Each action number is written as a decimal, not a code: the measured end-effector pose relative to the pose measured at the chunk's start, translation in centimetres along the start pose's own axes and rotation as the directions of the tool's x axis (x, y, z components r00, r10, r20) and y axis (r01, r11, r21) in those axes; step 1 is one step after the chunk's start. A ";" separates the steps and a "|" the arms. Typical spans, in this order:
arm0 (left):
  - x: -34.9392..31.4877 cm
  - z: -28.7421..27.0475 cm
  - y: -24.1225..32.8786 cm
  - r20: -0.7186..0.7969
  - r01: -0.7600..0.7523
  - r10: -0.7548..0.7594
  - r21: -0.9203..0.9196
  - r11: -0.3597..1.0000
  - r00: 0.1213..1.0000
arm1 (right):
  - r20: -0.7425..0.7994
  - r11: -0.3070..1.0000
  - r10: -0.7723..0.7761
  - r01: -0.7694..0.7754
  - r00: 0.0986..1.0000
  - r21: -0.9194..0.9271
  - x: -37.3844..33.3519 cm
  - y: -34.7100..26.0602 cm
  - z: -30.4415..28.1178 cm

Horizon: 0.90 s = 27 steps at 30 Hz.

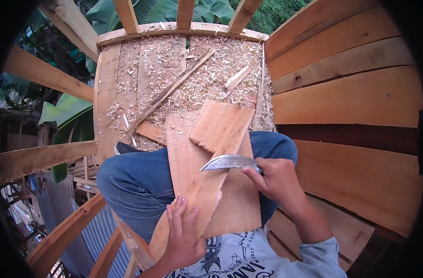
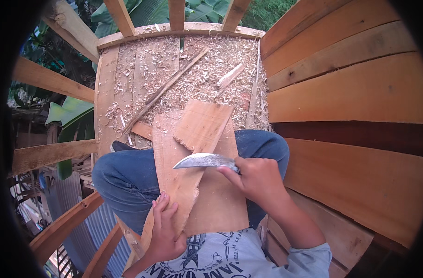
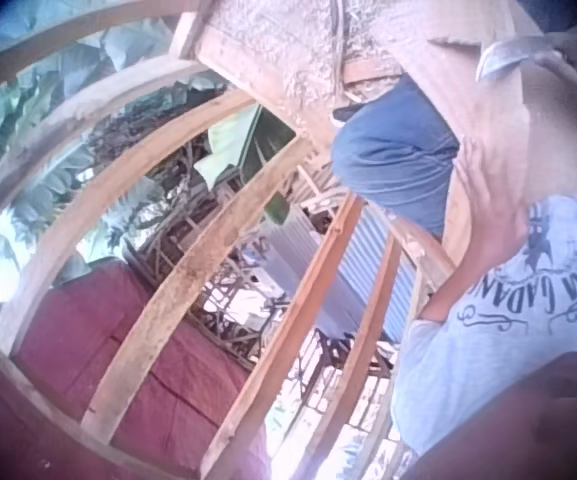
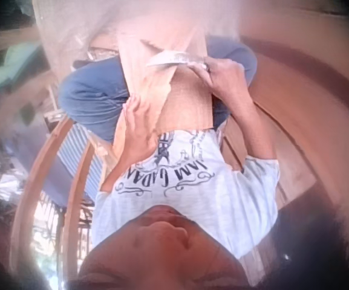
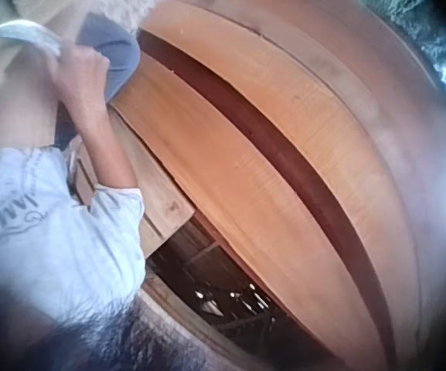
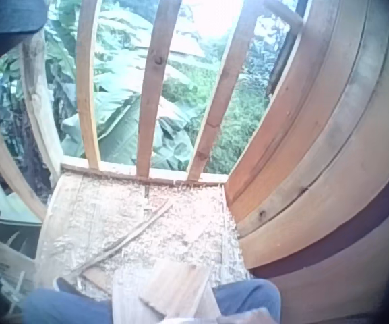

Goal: The person sits cross-legged on a wooden platform and uses a curved knife to carve a rectangular piece of wood. They repeatedly shave thin layers from the wood's surface, creating a pile of wood shavings on the platform.

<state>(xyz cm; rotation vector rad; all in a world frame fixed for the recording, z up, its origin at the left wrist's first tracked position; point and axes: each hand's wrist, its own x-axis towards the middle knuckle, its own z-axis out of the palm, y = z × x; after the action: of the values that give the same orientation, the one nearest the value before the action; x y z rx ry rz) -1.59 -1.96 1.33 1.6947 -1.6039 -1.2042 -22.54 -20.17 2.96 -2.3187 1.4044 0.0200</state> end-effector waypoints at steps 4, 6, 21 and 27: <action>0.0 -0.1 -0.1 -0.005 -0.016 0.016 0.024 1.000 1.000 | -0.279 0.984 0.164 -0.179 0.946 -0.029 3.1 4.8 1.7; 0.1 -0.1 0.0 0.010 -0.002 0.002 0.016 1.000 1.000 | -0.203 0.968 0.250 -0.250 0.947 0.028 3.1 4.9 0.6; -0.1 0.0 0.4 -0.008 0.009 -0.008 0.037 0.999 1.000 | -0.080 0.998 0.048 -0.051 0.996 -0.044 2.0 2.1 1.7; -0.1 -0.7 0.9 -0.010 0.019 -0.018 0.036 0.999 1.000 | -0.155 0.893 0.399 -0.345 0.904 0.288 3.9 5.7 0.2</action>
<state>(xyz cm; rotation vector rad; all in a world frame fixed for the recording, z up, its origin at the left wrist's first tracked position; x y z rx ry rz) -1.40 -2.19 2.47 1.7387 -1.6166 -1.1807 -25.45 -25.68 -0.14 -1.8543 1.8263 -0.2840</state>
